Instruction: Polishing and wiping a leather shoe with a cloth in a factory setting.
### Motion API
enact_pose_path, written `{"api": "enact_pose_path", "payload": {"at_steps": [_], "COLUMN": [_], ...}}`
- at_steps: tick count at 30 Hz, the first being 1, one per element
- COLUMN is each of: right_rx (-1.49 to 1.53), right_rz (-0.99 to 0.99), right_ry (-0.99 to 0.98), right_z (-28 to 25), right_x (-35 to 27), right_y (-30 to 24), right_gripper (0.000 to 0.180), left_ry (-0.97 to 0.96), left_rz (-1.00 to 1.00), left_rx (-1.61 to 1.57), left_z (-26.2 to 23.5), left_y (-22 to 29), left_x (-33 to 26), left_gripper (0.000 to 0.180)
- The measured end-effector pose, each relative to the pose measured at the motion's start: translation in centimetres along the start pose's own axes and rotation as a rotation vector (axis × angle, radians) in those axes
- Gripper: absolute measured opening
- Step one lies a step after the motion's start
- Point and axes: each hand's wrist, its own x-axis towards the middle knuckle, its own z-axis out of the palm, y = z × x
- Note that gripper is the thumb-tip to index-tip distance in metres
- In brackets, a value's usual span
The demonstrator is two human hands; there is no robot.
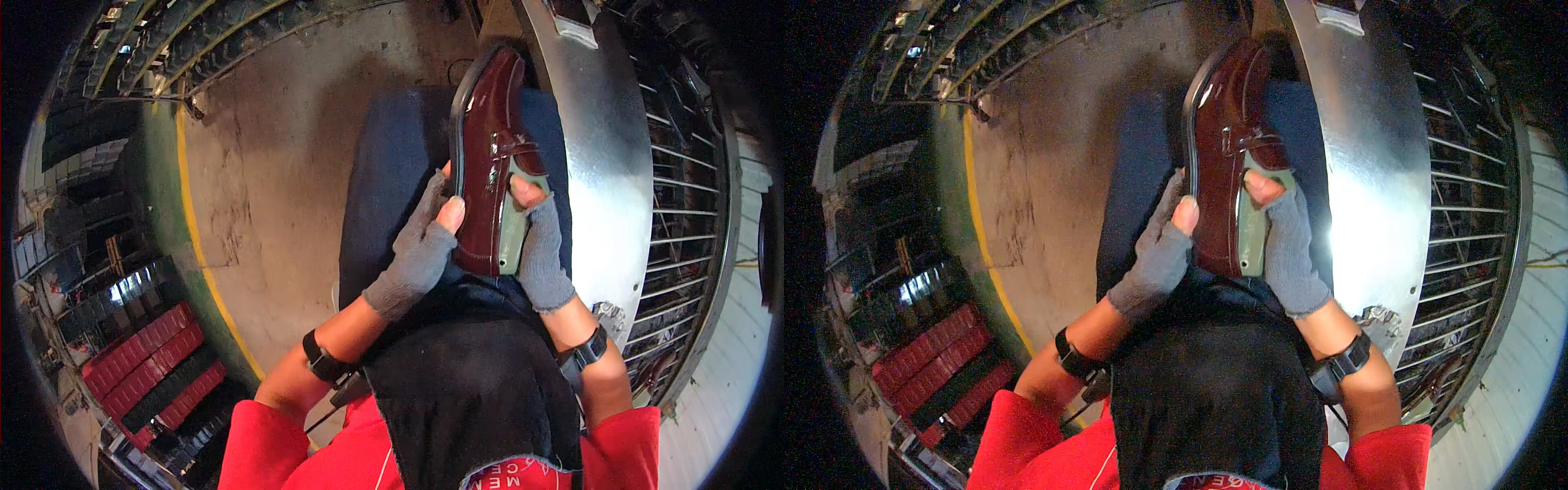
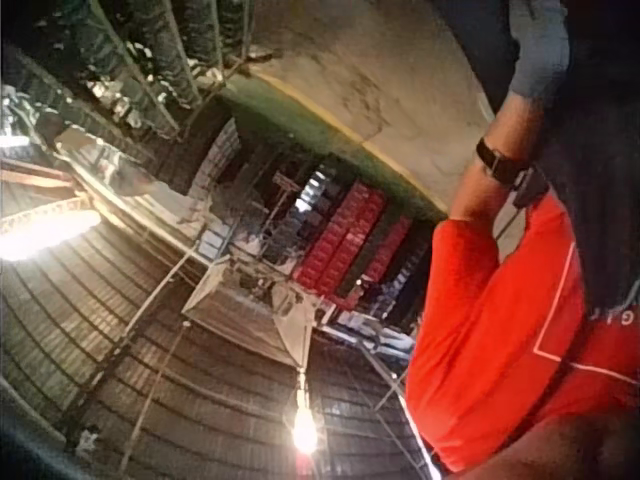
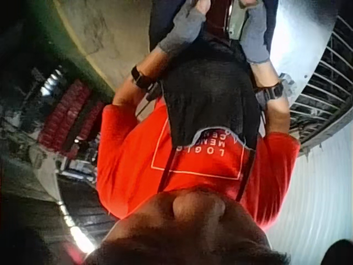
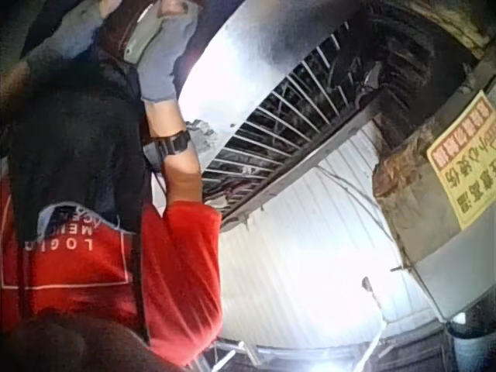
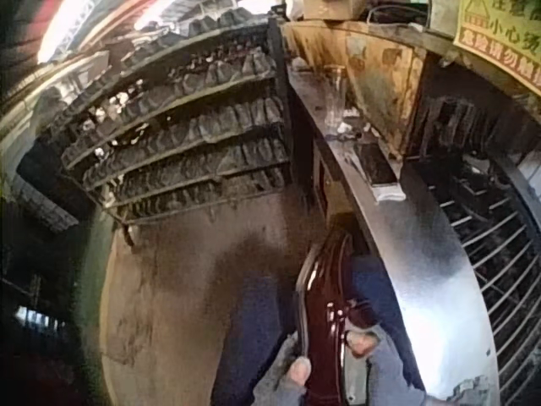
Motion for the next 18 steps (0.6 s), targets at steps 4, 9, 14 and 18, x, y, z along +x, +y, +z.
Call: {"api": "enact_pose_path", "payload": {"at_steps": [4, 9, 14, 18], "right_rx": [-0.048, 0.14, 0.022, -0.107], "right_rz": [-0.03, 0.096, 0.122, -0.029], "right_ry": [-0.009, 0.005, -0.009, 0.006], "right_z": [-0.8, -1.3, -9.6, -3.6], "right_x": [0.3, -1.9, -9.2, -11.4], "right_y": [-0.9, 0.1, 4.0, -2.1], "right_gripper": [0.046, 0.048, 0.054, 0.079], "left_ry": [-0.015, 0.013, 0.035, -0.102], "left_rz": [0.159, 0.111, 0.207, 0.438], "left_rx": [0.12, 0.128, 0.322, 0.616], "left_z": [0.9, 0.2, 2.1, 1.6], "left_y": [0.6, 1.8, 9.4, 11.8], "left_x": [1.7, -0.2, -3.2, -3.5], "left_gripper": [0.069, 0.055, 0.027, 0.023]}}
